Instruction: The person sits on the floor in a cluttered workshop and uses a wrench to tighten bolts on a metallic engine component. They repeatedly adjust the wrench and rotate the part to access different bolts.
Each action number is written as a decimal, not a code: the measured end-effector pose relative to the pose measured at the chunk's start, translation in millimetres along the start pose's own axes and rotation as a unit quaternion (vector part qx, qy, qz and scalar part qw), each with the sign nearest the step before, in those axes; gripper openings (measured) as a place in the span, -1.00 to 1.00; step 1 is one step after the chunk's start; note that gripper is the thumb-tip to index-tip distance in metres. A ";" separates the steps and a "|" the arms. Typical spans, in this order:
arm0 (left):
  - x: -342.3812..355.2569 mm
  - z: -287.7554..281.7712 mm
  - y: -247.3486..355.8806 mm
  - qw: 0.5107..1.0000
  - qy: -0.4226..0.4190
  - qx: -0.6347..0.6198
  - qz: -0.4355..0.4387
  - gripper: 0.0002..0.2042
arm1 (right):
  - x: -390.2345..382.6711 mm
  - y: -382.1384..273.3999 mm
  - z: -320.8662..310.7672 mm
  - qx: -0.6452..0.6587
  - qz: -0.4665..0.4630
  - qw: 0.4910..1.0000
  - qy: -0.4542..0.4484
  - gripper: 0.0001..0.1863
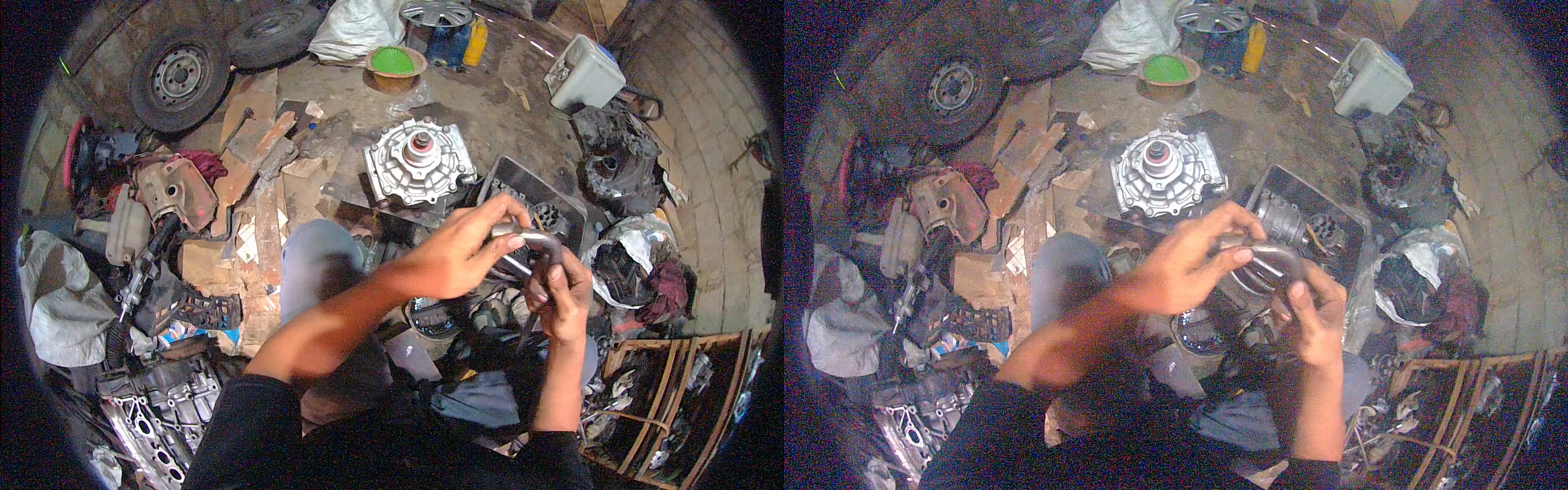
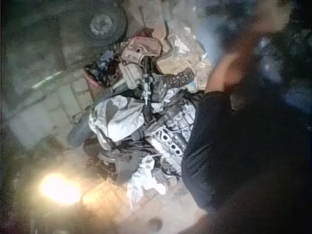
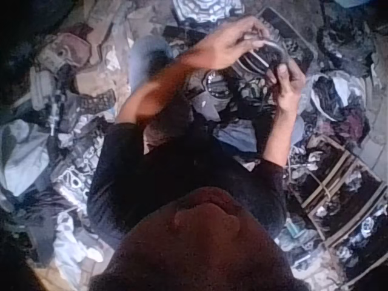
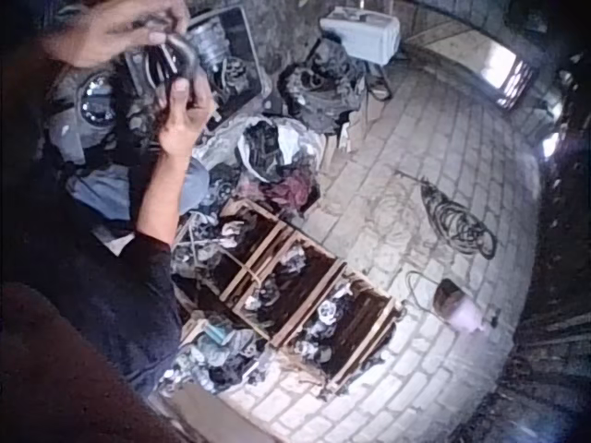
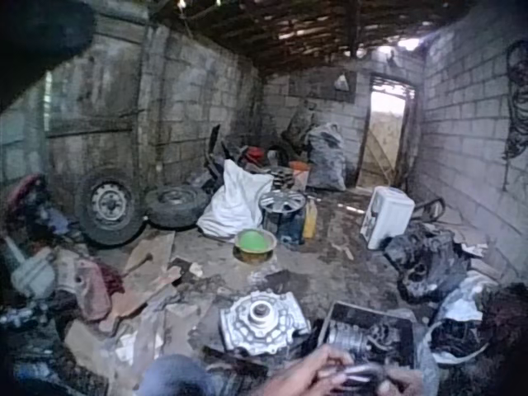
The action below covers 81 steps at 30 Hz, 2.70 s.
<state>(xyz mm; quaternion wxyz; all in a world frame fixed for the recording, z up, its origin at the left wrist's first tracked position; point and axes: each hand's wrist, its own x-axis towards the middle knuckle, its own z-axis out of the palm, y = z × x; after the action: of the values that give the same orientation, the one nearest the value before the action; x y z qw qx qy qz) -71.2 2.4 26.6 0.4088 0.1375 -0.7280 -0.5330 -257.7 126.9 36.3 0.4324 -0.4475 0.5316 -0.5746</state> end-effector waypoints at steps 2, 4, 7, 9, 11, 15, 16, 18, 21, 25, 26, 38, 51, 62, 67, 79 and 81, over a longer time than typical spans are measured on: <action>-2.3 -15.7 15.4 0.990 0.003 -0.070 -0.119 -0.83 | -0.2 -8.0 -11.1 0.040 -0.018 0.999 0.018 -0.37; -1.5 -36.9 4.0 0.958 0.056 -0.261 -0.105 -0.79 | 4.2 -18.8 -19.5 0.154 -0.065 0.984 0.056 -0.45; 3.4 -28.9 8.1 0.893 0.077 -0.426 -0.123 -0.71 | 15.6 -43.7 -39.9 0.339 -0.152 0.928 0.029 -0.55; 4.4 -19.1 14.5 0.904 0.057 -0.392 -0.162 -0.65 | 26.2 -75.6 -57.4 0.360 -0.198 0.908 0.083 -0.56; 1.1 -12.8 8.9 0.940 0.006 -0.299 -0.165 -0.60 | 32.7 -112.3 -67.0 0.354 -0.303 0.885 -0.022 -0.63; -3.7 4.1 -28.7 0.891 0.004 -0.412 -0.193 -0.60 | 48.2 -143.2 -80.6 0.407 -0.398 0.819 -0.071 -0.64; -3.2 14.4 -31.9 0.863 0.026 -0.468 -0.186 -0.63 | 53.6 -152.7 -53.8 0.412 -0.392 0.806 0.166 -0.64; -1.1 23.4 -31.4 0.856 0.018 -0.484 -0.181 -0.63 | 61.1 -157.3 -26.2 0.401 -0.375 0.751 0.366 -0.61; 0.4 32.7 -24.5 0.849 0.010 -0.501 -0.166 -0.65 | 68.4 -111.9 -94.0 0.365 -0.397 0.836 0.103 -0.59; -1.5 33.2 -31.6 0.858 0.006 -0.497 -0.133 -0.71 | 72.7 -120.7 -51.5 0.382 -0.367 0.813 0.242 -0.62; -1.9 32.8 -34.6 0.857 0.006 -0.500 -0.127 -0.73 | 74.3 -117.0 -56.1 0.403 -0.387 0.813 0.163 -0.61; 0.8 36.7 -35.6 0.917 0.061 -0.378 -0.106 -0.77 | 73.4 -114.3 -52.6 0.400 -0.412 0.815 0.076 -0.53; -3.1 25.7 -24.8 0.856 0.016 -0.463 -0.229 -0.67 | 77.1 -111.3 -51.1 0.419 -0.451 0.770 -0.166 -0.53; 8.1 0.6 -28.7 0.895 0.183 -0.396 -0.093 -0.71 | 59.0 -101.7 -30.5 0.047 -0.234 0.970 0.053 -0.38; 5.1 -9.3 -24.7 0.899 0.164 -0.400 -0.066 -0.71 | 53.9 -57.6 1.3 -0.063 -0.151 0.986 -0.033 -0.33; 5.2 -10.8 -7.9 0.898 0.072 -0.407 -0.150 -0.65 | 58.7 -40.1 13.3 -0.259 -0.273 0.923 -0.079 -0.61; 5.5 -14.0 -5.8 0.889 0.045 -0.417 -0.183 -0.62 | 62.1 -34.1 9.0 -0.298 -0.328 0.892 -0.088 -0.56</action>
<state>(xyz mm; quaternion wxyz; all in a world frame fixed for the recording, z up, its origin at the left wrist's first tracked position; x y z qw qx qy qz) -65.6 -12.7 25.3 0.3563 0.1089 -0.3816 -0.8459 -263.7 66.5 74.1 0.1110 -0.7530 0.4609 -0.4563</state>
